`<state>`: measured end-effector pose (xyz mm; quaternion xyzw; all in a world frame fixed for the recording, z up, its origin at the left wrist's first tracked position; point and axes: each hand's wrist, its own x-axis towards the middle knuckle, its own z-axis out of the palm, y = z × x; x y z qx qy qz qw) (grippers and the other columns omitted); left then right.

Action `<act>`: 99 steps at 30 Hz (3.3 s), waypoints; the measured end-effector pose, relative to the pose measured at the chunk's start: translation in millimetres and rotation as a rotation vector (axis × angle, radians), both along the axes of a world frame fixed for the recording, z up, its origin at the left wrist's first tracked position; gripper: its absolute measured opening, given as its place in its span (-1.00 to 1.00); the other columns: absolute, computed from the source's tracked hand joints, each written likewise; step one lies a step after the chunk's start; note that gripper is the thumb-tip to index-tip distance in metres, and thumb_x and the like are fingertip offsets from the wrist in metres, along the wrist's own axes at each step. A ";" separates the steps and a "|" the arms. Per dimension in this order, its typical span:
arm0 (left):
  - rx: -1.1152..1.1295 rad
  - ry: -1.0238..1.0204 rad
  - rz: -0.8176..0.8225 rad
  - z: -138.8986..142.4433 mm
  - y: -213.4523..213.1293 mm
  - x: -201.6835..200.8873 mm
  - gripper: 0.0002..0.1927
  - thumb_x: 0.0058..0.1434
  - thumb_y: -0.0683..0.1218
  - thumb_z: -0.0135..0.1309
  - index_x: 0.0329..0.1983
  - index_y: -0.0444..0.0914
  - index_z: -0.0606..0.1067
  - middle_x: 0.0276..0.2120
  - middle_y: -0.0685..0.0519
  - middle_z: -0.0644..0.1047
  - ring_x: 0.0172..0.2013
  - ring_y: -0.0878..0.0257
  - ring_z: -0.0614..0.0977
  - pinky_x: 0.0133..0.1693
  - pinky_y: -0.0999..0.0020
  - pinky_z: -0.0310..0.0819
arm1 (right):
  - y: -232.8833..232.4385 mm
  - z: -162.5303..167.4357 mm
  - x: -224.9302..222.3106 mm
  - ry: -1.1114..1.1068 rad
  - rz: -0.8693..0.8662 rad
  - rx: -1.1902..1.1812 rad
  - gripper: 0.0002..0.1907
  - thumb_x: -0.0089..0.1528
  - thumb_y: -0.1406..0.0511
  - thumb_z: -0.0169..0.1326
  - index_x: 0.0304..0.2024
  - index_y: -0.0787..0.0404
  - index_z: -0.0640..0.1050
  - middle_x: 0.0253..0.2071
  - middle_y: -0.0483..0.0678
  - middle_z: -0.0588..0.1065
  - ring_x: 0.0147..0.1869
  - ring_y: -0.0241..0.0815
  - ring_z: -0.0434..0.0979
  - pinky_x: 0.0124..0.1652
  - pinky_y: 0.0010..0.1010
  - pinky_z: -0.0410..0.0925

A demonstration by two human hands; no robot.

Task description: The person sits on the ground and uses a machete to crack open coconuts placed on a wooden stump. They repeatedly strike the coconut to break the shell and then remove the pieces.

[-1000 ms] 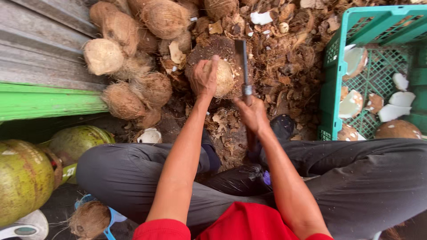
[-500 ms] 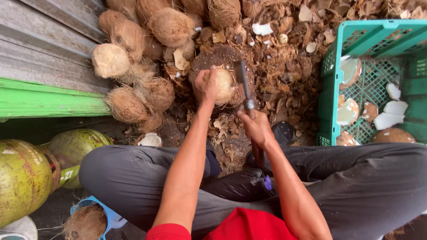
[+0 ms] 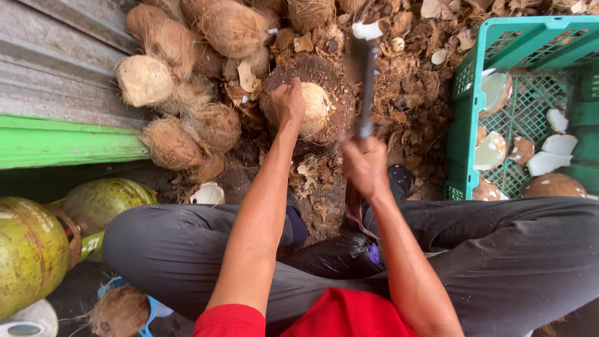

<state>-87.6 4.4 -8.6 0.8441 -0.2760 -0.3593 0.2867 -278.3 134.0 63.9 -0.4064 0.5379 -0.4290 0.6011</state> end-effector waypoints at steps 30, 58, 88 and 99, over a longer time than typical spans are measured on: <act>-0.101 -0.074 -0.046 -5.2 6.2 -9.2 -0.55 0.30 0.21 -0.06 -0.61 -0.08 0.27 -0.64 0.18 0.27 -0.58 0.27 0.26 -0.49 0.25 0.15 | -12.5 -49.8 14.6 0.340 0.183 0.190 -0.71 0.34 0.12 0.05 -0.44 0.09 0.49 -0.58 -0.17 0.43 -0.59 -0.32 0.32 -0.56 -0.35 0.28; -0.197 -0.134 -0.162 -11.1 20.0 -3.3 -0.51 0.33 0.29 -0.12 -0.34 -0.15 0.58 -0.26 -0.03 0.58 -0.28 0.09 0.57 -0.19 0.16 0.47 | 2.7 10.5 10.4 -0.050 0.009 -0.029 -0.54 0.33 0.15 0.12 -0.61 0.08 0.29 -0.68 -0.19 0.30 -0.70 -0.35 0.21 -0.68 -0.37 0.19; -0.331 -0.181 -0.197 -23.0 32.1 -0.8 -0.48 0.31 0.30 -0.08 -0.16 -0.20 0.59 -0.13 -0.07 0.57 -0.12 0.08 0.59 0.02 -0.03 0.42 | 2.3 -43.9 16.5 0.378 0.175 0.218 -0.69 0.35 0.15 0.08 -0.44 0.14 0.45 -0.59 -0.11 0.42 -0.63 -0.27 0.30 -0.59 -0.35 0.29; -0.300 -0.211 -0.137 -19.7 24.6 -4.0 -0.48 0.26 0.33 -0.06 -0.23 -0.18 0.60 -0.05 -0.06 0.53 -0.10 0.07 0.57 -0.08 -0.03 0.45 | 7.1 -49.0 20.0 0.396 0.210 0.222 -0.71 0.32 0.16 0.04 -0.46 0.14 0.44 -0.59 -0.14 0.39 -0.61 -0.27 0.31 -0.57 -0.32 0.31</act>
